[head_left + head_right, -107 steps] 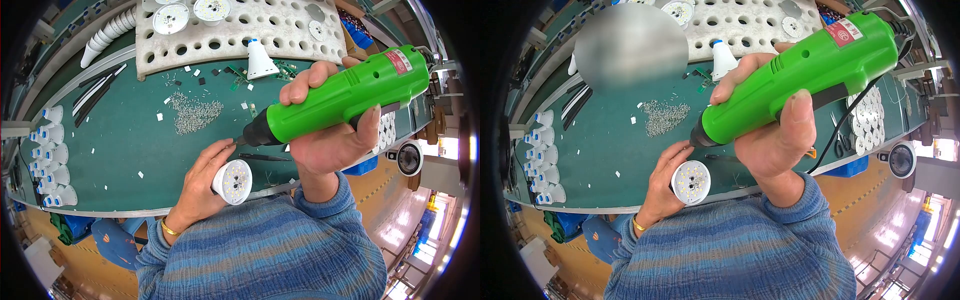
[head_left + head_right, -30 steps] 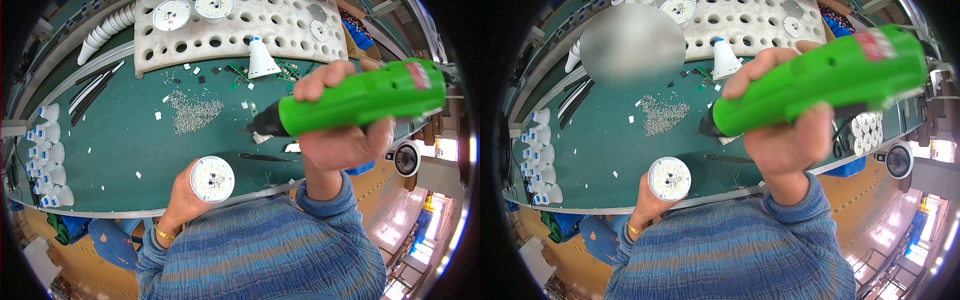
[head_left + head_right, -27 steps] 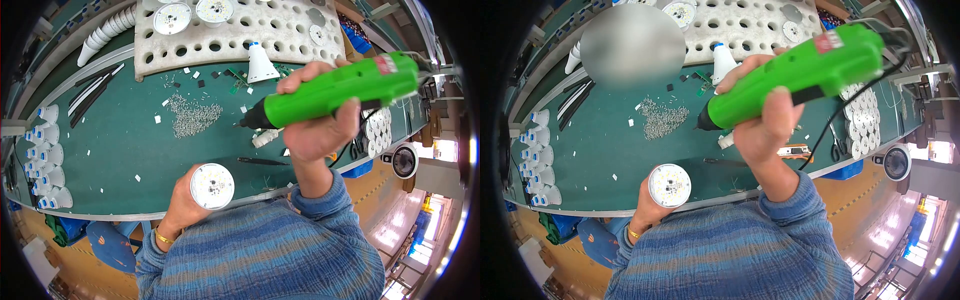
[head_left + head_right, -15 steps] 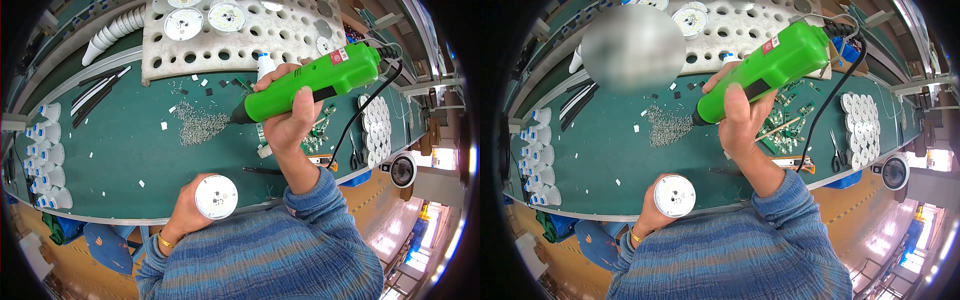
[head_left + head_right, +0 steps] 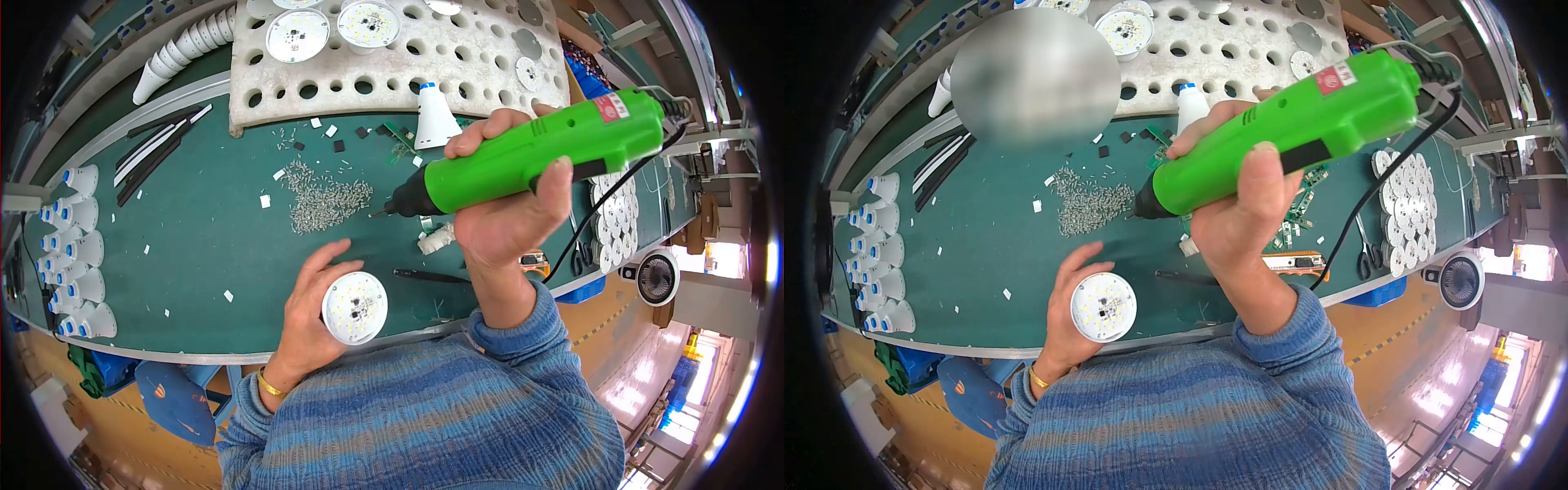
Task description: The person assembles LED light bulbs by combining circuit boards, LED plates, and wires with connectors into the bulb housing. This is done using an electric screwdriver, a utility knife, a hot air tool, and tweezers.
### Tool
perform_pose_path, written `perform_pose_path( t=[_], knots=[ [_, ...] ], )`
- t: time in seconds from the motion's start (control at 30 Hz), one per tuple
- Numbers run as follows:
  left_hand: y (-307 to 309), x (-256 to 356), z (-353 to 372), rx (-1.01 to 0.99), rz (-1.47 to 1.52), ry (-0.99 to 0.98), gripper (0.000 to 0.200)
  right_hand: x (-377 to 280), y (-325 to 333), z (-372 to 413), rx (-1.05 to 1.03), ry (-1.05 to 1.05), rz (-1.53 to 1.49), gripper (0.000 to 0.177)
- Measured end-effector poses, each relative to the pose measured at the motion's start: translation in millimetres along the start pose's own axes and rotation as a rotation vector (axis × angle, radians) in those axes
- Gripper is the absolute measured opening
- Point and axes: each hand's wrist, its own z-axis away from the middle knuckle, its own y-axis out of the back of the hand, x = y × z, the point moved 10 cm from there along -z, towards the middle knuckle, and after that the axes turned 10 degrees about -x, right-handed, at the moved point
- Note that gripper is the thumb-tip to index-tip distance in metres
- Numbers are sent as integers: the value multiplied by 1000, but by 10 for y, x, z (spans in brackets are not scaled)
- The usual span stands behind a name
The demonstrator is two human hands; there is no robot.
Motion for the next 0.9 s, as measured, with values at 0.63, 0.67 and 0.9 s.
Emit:
perform_pose_path(
  t=[0.63,0.67,0.9],
  knots=[
    [-150,111,-89,-81,219,-47,68,-383,-85,108,-70,-25,-404,48],
    [-156,46,-67,-72,342,-16,69,-413,-77,104,-68,-14,-412,49],
    [-477,-285,146,-30,1689,277,87,-573,-94,113,-129,57,-435,54]
  ],
)
